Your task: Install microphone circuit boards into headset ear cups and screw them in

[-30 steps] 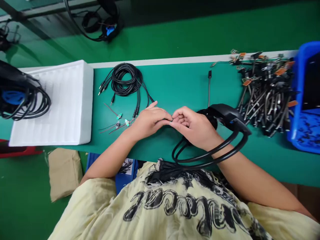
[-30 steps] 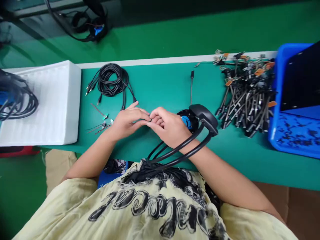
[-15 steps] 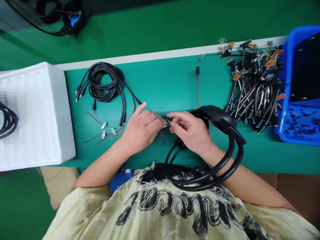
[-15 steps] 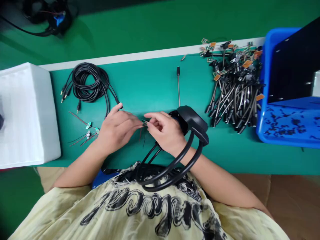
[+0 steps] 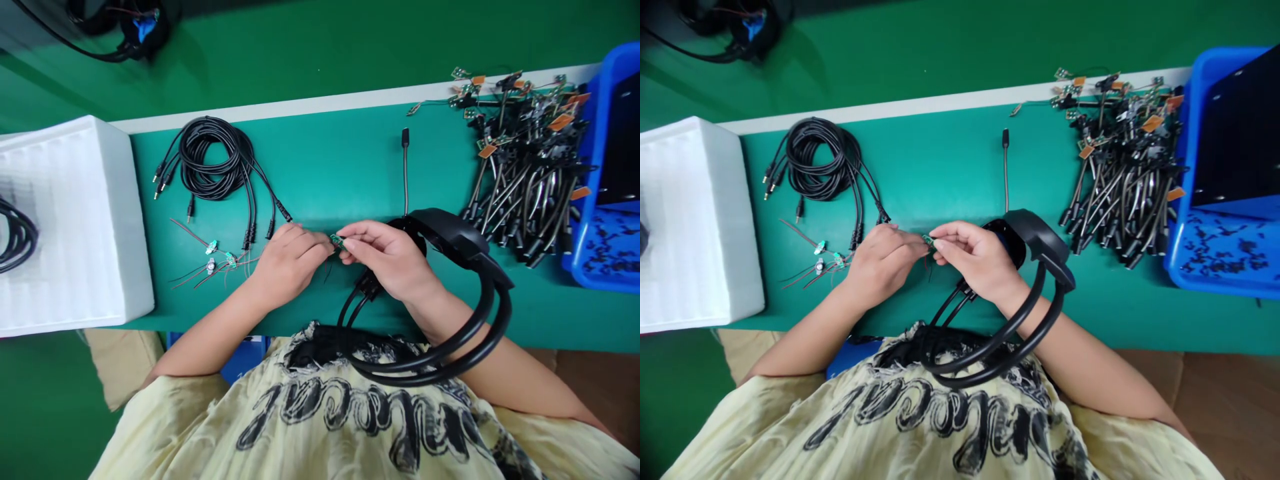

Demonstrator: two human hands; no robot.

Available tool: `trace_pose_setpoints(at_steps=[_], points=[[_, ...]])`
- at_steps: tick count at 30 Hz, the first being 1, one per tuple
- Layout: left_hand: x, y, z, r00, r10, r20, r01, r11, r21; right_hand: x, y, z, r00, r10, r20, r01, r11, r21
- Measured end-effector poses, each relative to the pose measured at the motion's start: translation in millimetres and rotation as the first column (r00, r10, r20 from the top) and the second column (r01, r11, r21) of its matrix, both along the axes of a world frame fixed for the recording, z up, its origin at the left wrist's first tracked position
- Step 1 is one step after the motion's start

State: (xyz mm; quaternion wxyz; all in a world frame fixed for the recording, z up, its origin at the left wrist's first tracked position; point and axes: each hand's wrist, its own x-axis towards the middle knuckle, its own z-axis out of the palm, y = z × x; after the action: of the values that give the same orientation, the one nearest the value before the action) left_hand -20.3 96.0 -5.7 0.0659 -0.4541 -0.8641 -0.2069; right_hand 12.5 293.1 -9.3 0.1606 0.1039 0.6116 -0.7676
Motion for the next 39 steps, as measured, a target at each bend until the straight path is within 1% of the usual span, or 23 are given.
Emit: trace_pose_setpoints(at_steps=[2, 4, 5, 8, 10, 14, 17, 19, 21, 24, 27, 29, 32, 34, 36, 39], points=[[0.8, 1.4, 1.0, 1.0, -0.025, 0.004, 0.024, 1.0, 0.012, 0.6, 1.5, 0.7, 1.0, 0.015, -0.017, -0.014, 1.0, 0.011], [1.7, 3.8, 3.5, 0.999, -0.005, 0.032, 0.004, 0.999, 0.034, 1.4, 2.7, 1.3, 0.999, 0.007, -0.032, -0.006, 1.0, 0.031], [2.0, 5.2, 5.2, 0.998, 0.028, 0.056, -0.031, 0.999, 0.044, 1.8, 3.1, 1.6, 0.999, -0.006, -0.035, 0.008, 0.999, 0.037], [1.8, 9.6, 10.4, 0.979, 0.178, 0.103, -0.184, 0.982, 0.048, 2.6, 3.8, 2.4, 0.997, -0.068, -0.037, 0.07, 0.996, 0.054], [0.9, 12.3, 12.9, 0.968, 0.223, 0.117, -0.227, 0.974, 0.02, 3.2, 3.7, 2.6, 0.994, -0.091, -0.052, 0.096, 0.991, 0.097], [-0.3, 17.7, 13.2, 0.966, 0.22, 0.135, -0.221, 0.975, -0.004, 4.1, 2.0, 0.5, 0.984, -0.102, -0.145, 0.136, 0.96, 0.245], [-0.2, 20.6, 8.2, 0.98, 0.197, 0.015, -0.197, 0.979, 0.041, 1.6, -0.4, -2.7, 0.974, -0.102, -0.203, 0.162, 0.937, 0.309], [-0.5, 20.4, 3.1, 0.985, 0.147, -0.094, -0.142, 0.988, 0.057, -1.7, -2.3, -4.6, 0.969, -0.137, -0.203, 0.192, 0.94, 0.283], [-1.6, 18.1, -1.9, 0.981, 0.108, -0.16, -0.103, 0.994, 0.044, -5.0, -4.0, -6.6, 0.968, -0.182, -0.175, 0.218, 0.952, 0.213], [-4.2, 11.8, -6.9, 0.981, 0.109, -0.164, -0.11, 0.994, 0.002, -7.3, -5.6, -10.6, 0.967, -0.224, -0.122, 0.236, 0.967, 0.095], [-6.3, 6.7, -7.4, 0.987, 0.12, -0.105, -0.122, 0.992, -0.017, -6.2, -5.6, -15.0, 0.969, -0.235, -0.081, 0.235, 0.972, -0.011], [-6.5, 6.3, -5.5, 0.99, 0.136, -0.023, -0.136, 0.991, 0.012, -4.9, -4.9, -16.8, 0.974, -0.218, -0.058, 0.215, 0.975, -0.061], [-4.5, 10.9, -1.1, 0.974, 0.163, 0.158, -0.176, 0.982, 0.071, -3.3, -2.9, -16.8, 0.98, -0.194, -0.042, 0.189, 0.977, -0.097], [-2.0, 15.9, 0.7, 0.956, 0.173, 0.238, -0.203, 0.973, 0.108, -2.6, -1.2, -15.6, 0.982, -0.184, -0.041, 0.179, 0.978, -0.103], [0.4, 21.0, 0.9, 0.95, 0.181, 0.253, -0.221, 0.966, 0.136, -2.4, 0.4, -14.6, 0.982, -0.181, -0.047, 0.176, 0.98, -0.088], [2.5, 26.9, -1.8, 0.96, 0.17, 0.222, -0.203, 0.969, 0.139, -2.8, 1.6, -14.4, 0.979, -0.183, -0.084, 0.18, 0.983, -0.045]])
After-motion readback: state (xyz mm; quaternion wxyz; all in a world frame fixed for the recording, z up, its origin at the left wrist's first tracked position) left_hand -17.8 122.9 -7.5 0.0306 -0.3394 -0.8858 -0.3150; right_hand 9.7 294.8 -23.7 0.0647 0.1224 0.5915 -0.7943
